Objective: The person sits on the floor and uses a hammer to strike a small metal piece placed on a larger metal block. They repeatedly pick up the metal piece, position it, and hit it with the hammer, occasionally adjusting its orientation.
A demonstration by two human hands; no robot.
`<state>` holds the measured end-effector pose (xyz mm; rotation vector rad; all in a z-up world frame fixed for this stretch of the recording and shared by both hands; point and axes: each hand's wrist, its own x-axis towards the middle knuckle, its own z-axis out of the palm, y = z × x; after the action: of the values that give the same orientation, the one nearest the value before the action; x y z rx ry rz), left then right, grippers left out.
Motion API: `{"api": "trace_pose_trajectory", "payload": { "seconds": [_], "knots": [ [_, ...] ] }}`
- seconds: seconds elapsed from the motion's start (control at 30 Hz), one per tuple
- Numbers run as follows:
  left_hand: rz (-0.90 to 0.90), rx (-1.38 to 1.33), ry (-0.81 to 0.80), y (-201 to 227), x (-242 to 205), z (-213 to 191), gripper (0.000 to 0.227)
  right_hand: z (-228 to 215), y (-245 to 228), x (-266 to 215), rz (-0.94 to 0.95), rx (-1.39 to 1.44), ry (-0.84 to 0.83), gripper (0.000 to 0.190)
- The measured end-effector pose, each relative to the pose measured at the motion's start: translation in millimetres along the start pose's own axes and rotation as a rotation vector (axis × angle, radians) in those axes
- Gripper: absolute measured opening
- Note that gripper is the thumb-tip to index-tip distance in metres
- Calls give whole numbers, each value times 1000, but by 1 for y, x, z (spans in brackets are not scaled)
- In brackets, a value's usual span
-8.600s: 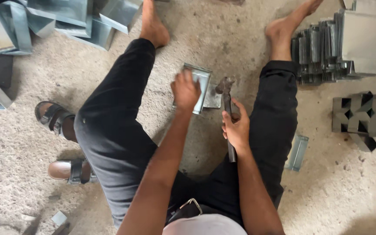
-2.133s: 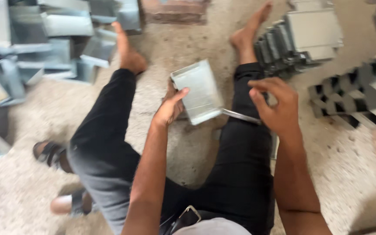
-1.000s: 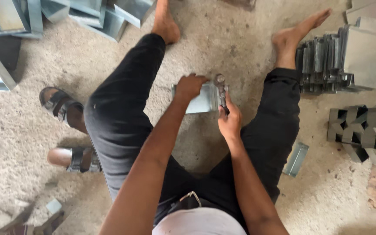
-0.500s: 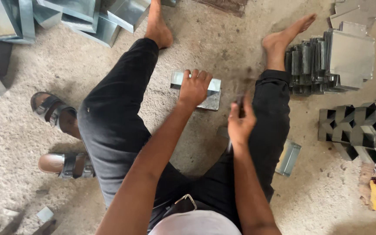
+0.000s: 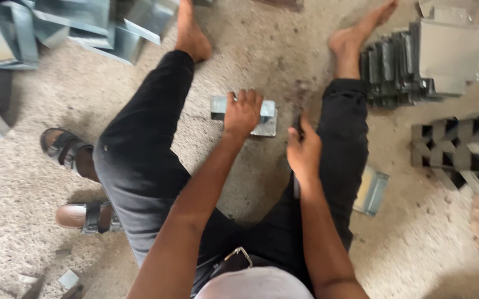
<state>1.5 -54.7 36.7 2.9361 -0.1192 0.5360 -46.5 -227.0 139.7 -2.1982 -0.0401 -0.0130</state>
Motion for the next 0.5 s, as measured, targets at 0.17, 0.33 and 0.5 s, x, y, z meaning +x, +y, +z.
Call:
{"api": "trace_pose_trajectory", "payload": {
  "seconds": [0.17,0.33,0.5],
  "knots": [
    [-4,-4,32,-1,-5,0,14,-18,1,-29,-102,188,89,53],
    [-14,4,-13,0,-5,1,13,-5,22,-9,-178,-124,-14,52],
    [-72,-46,79,1,-8,-10,17,-18,4,-17,139,404,-116,59]
  ]
}}
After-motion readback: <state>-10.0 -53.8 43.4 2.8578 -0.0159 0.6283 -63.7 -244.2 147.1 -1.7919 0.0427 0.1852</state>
